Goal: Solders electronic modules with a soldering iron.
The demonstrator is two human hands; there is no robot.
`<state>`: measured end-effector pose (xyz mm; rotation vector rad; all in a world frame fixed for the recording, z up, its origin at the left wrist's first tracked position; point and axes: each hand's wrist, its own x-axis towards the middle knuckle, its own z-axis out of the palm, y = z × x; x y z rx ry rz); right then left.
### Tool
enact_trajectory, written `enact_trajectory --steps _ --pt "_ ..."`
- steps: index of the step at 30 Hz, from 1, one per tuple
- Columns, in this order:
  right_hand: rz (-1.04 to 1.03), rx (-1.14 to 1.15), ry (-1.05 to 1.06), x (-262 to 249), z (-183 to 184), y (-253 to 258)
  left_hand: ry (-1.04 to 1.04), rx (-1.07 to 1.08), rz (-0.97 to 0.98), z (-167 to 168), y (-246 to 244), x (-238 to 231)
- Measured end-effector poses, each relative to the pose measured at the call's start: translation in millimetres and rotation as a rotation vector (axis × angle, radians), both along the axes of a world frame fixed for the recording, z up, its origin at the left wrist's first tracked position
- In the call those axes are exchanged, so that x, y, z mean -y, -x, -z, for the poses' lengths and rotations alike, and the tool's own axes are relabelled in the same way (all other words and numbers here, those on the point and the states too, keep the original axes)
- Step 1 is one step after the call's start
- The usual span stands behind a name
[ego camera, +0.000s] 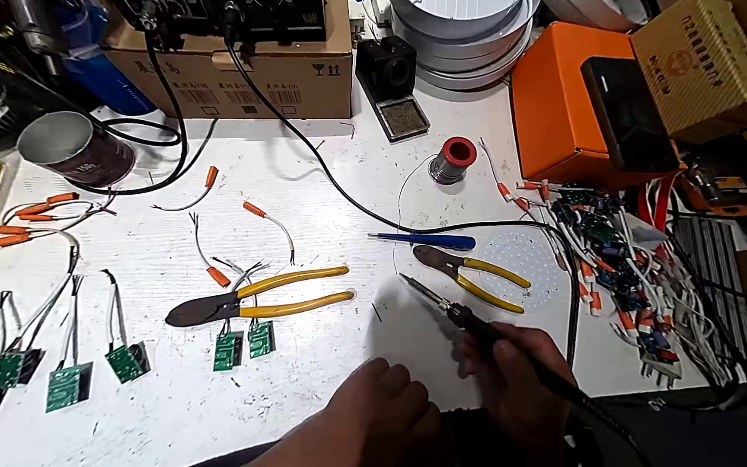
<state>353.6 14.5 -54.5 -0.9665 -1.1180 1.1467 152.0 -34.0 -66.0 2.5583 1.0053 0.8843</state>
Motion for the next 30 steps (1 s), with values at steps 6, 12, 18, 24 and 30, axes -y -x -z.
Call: enact_trajectory --steps 6,12,18,24,30 --pt "-0.023 0.108 -0.071 2.5 4.4 -1.0 -0.023 -0.039 -0.053 -0.3 -3.7 -1.2" --pt "-0.055 0.118 -0.064 2.4 3.6 -3.2 -0.008 -0.056 -0.067 -1.7 -3.4 -0.9" --pt "-0.058 0.131 -0.065 1.8 2.9 -2.8 0.003 -0.033 -0.055 -0.7 -1.9 -1.4" --pt "-0.070 0.122 -0.067 1.0 2.5 -3.4 0.014 -0.015 -0.048 -0.4 -1.5 -1.6" --pt "-0.066 0.147 -0.075 0.0 2.3 -3.4 0.013 -0.044 -0.067 -1.4 -2.9 -1.2"
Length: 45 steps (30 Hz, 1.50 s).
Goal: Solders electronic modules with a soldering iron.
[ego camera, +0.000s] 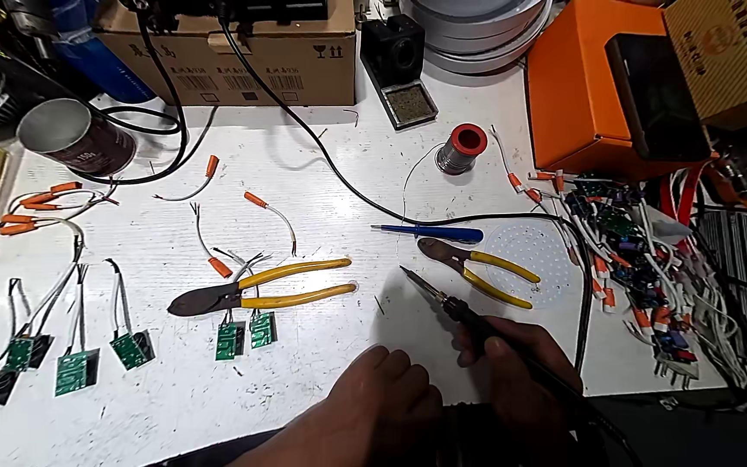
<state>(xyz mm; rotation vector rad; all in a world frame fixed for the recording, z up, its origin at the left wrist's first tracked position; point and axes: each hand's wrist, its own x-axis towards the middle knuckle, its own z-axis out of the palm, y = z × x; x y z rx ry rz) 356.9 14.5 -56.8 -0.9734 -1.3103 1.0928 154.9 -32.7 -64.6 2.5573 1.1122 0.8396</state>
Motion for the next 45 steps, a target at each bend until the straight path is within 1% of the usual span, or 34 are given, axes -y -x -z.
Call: enact_trajectory --steps 18,23,28,45 --pt "0.023 -0.020 0.057 -2 -3 1 0.004 -0.001 -0.004 0 0 0" --pt "0.010 -0.108 0.162 -7 -10 -1 -0.005 0.001 -0.005 0 0 0" --pt "0.002 -0.177 0.325 -13 -19 -6 0.001 0.010 -0.009 1 -1 0" --pt "-0.031 -0.324 0.558 -25 -29 -14 -0.034 0.009 -0.010 1 -1 -1"
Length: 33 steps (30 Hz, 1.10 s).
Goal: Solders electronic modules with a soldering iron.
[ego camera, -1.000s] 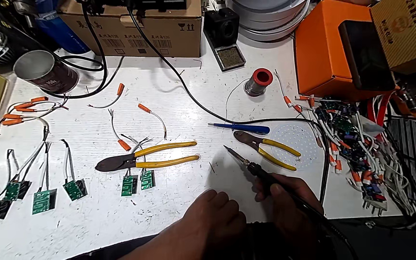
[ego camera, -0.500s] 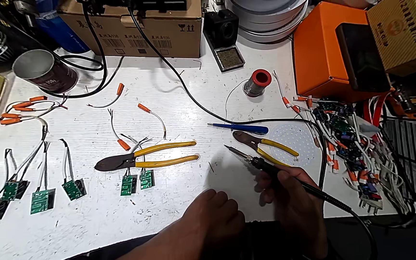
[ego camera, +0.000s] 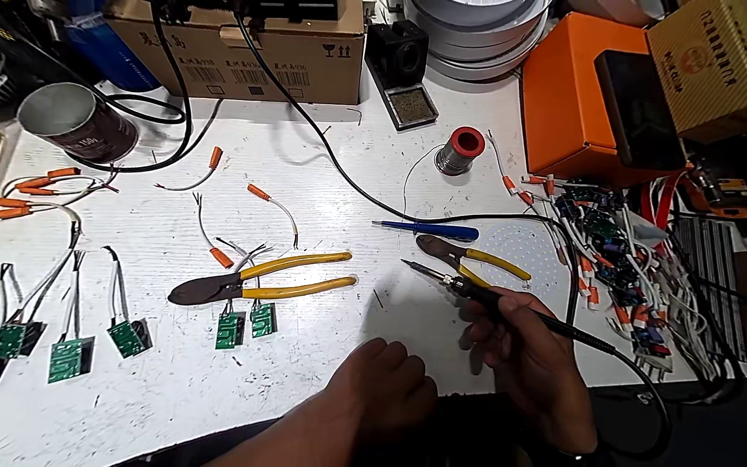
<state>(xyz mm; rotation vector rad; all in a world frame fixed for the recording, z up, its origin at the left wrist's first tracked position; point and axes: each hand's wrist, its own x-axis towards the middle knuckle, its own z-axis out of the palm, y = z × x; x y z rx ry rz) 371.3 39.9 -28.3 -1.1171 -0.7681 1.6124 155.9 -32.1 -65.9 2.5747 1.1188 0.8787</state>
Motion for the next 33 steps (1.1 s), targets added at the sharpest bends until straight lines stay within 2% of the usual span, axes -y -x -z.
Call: enact_trajectory --steps 13,21,33 --pt "0.020 -0.068 0.089 -3.4 -0.5 -3.8 0.018 0.021 0.012 -0.2 1.4 0.9" --pt "-0.009 -0.141 0.101 -4.3 -0.8 -7.1 -0.043 0.005 -0.026 5.1 -1.4 0.7" --pt "-0.011 -0.229 0.113 -4.7 -1.2 -9.1 0.000 0.017 0.000 0.8 0.8 0.7"
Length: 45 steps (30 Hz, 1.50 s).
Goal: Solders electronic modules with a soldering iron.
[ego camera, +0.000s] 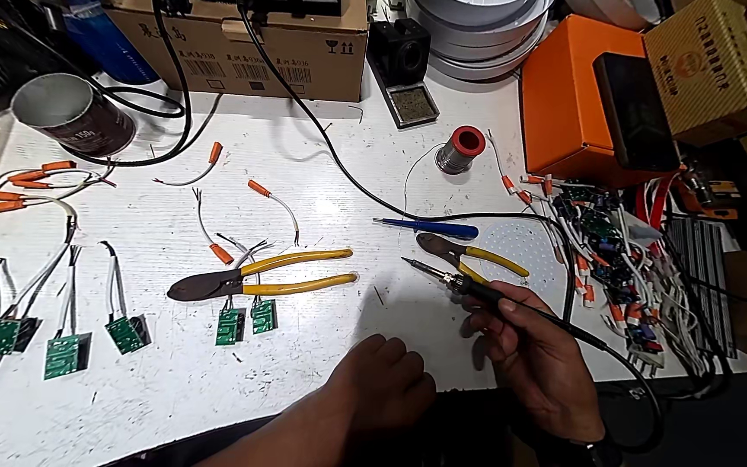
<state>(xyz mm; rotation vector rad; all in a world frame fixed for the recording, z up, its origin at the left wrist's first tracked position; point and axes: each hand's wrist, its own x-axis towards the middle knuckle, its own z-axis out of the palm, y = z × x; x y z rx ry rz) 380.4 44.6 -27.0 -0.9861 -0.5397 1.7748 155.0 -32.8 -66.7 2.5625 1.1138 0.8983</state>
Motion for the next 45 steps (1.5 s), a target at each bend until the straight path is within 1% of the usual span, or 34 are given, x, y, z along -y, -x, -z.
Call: enact_trajectory --steps 9,12,29,38,45 --pt "-0.013 0.013 -0.015 0.5 -0.1 -0.9 -0.006 -0.001 -0.008 1.2 -0.8 0.3" --pt "0.005 0.039 -0.002 1.0 0.2 1.0 -0.033 -0.009 -0.020 3.4 -1.8 -0.1" --pt "0.068 0.195 0.043 -0.2 -1.8 8.6 -0.012 0.004 -0.016 4.8 -1.9 -0.2" --pt "0.093 0.185 0.039 0.3 -0.9 8.4 0.001 -0.006 -0.008 4.2 -1.6 -0.4" --pt "0.074 0.161 0.030 0.6 1.4 5.8 0.002 -0.007 -0.011 3.9 -1.6 -0.9"
